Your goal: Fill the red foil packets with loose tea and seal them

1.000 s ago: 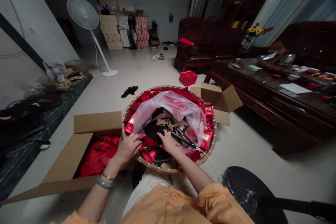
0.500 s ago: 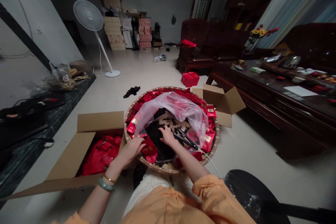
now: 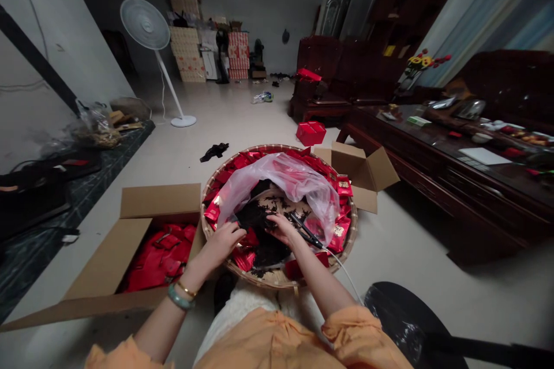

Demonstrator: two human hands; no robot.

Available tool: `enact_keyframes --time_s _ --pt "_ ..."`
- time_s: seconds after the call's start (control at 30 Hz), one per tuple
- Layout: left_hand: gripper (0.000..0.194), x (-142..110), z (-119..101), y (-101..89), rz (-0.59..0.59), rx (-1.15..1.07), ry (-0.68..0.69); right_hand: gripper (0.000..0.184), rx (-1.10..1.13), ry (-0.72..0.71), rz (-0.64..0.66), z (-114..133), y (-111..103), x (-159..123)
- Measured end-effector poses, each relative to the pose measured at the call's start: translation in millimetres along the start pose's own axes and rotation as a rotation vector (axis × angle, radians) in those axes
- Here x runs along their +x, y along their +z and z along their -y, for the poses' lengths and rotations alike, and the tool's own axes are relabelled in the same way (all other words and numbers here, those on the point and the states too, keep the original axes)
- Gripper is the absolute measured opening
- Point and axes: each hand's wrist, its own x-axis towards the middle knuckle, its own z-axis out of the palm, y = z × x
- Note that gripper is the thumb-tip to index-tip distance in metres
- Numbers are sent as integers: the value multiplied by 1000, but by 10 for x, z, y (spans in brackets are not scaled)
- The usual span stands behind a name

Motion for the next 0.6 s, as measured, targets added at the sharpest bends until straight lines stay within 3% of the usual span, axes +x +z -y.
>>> enact_keyframes --time_s 0.1,0.17,0.3,0.5,0.6 --pt "20 53 -27 51 -7 27 -45 18 147 125 27 93 87 -83" --pt "23 79 -48 62 13 42 -51 26 278 183 81 164 155 -143" --pt "24 126 -99 14 26 47 -3 40 365 173 105 264 254 -240" --pt "19 207 -233 -127 38 -69 -12 38 398 125 80 346 302 -331" --pt "18 236 -274 -107 23 -146 -5 35 398 94 80 394 312 -363"
